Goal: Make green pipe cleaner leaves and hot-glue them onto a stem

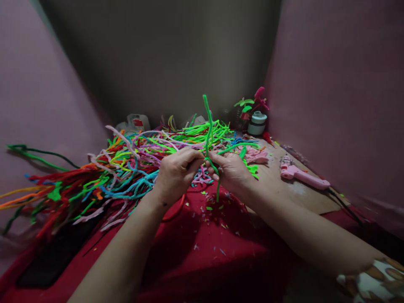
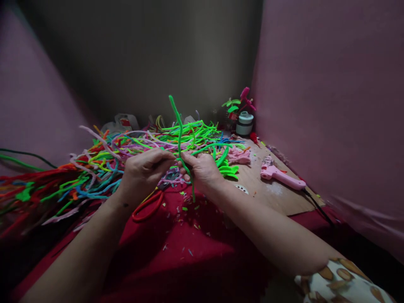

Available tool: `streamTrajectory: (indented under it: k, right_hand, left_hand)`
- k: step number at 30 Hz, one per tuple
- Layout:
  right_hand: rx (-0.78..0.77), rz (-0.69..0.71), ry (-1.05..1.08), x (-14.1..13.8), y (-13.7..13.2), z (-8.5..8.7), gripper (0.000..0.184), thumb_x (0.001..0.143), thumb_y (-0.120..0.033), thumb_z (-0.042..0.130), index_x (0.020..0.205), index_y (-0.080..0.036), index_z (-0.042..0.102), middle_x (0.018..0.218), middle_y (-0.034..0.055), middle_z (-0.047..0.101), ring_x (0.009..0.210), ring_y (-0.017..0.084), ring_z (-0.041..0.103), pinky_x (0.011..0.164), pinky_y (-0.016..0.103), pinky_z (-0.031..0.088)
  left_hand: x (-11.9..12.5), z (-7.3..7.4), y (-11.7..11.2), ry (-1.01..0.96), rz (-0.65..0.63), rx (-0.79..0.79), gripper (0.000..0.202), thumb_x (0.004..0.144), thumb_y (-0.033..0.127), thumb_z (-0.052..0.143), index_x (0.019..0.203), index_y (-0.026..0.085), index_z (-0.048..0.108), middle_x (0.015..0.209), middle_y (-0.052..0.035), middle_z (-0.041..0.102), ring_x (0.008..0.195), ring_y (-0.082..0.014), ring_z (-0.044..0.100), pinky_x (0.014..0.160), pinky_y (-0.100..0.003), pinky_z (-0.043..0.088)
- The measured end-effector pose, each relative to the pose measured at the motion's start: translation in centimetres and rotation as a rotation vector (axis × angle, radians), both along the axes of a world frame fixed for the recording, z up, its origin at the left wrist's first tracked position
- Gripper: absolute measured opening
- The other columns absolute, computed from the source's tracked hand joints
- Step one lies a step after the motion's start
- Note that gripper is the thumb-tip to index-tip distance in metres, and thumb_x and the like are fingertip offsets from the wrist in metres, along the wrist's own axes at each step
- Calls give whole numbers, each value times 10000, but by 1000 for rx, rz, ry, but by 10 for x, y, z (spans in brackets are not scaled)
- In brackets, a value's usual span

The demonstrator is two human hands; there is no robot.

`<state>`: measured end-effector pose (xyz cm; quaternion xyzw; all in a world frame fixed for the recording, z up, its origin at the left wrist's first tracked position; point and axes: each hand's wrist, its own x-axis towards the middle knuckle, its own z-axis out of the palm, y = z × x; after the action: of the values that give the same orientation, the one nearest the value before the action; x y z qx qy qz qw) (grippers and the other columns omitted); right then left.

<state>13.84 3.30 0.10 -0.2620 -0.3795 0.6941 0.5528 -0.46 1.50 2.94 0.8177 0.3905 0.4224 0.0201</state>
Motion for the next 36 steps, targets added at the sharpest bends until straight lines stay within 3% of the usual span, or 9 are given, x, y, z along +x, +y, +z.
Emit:
streamTrajectory:
  k: [6, 11, 14, 19, 26, 31, 36]
  right_hand:
    - [29, -81, -75, 1, 0, 1, 265, 645, -354, 702, 690, -140, 552, 509, -37, 539, 358, 48, 427, 306, 174, 278]
    - [91, 5, 2, 4, 0, 1, 219, 652, -283, 693, 787, -155, 578, 582, -21, 588, 464, 87, 519, 389, 199, 378]
    - [85, 70, -7, 5, 0, 1, 186, 617, -233, 701, 734, -143, 588, 593, -14, 584, 481, 87, 516, 396, 203, 366]
    - [9, 38, -56, 5, 1, 2, 173, 594, -227, 721, 681, -161, 587, 592, -39, 552, 522, 58, 499, 457, 181, 362]
    - [241, -111, -111, 5, -1, 4, 192, 595, -287, 726, 676, -153, 614, 553, -40, 523, 486, 54, 408, 448, 201, 309]
    - [397, -203, -150, 5, -3, 3, 185, 637, -318, 694, 658, -152, 616, 639, -17, 570, 604, 89, 492, 595, 242, 407]
    - [405, -217, -232, 5, -4, 2, 166, 638, -291, 710, 677, -150, 632, 622, -25, 563, 575, 75, 469, 557, 226, 379]
  left_hand:
    - [2, -10, -1, 118, 80, 79, 170, 827, 258, 498, 859, 222, 661, 819, -48, 664, 759, -169, 590, 708, -258, 394]
    - [0, -7, -1, 141, 203, 247, 149, 811, 270, 527, 801, 228, 670, 768, -54, 621, 765, -198, 528, 753, -327, 351]
    - [-1, -3, 0, 138, 246, 378, 131, 792, 254, 553, 717, 239, 660, 776, -50, 593, 813, -211, 489, 792, -366, 327]
    - [0, -3, 0, 139, 154, 371, 121, 794, 202, 547, 745, 240, 650, 841, -40, 605, 852, -199, 508, 856, -381, 326]
    - [6, 1, -4, -60, 39, 150, 108, 793, 205, 572, 891, 191, 615, 853, -32, 590, 787, -135, 562, 712, -253, 452]
    - [6, -6, -3, 78, 61, 334, 217, 819, 220, 549, 1032, 202, 588, 944, -52, 594, 845, -140, 573, 732, -258, 467]
    - [4, -9, -3, 157, 25, 407, 200, 829, 168, 512, 992, 206, 621, 886, -50, 591, 799, -133, 552, 669, -243, 454]
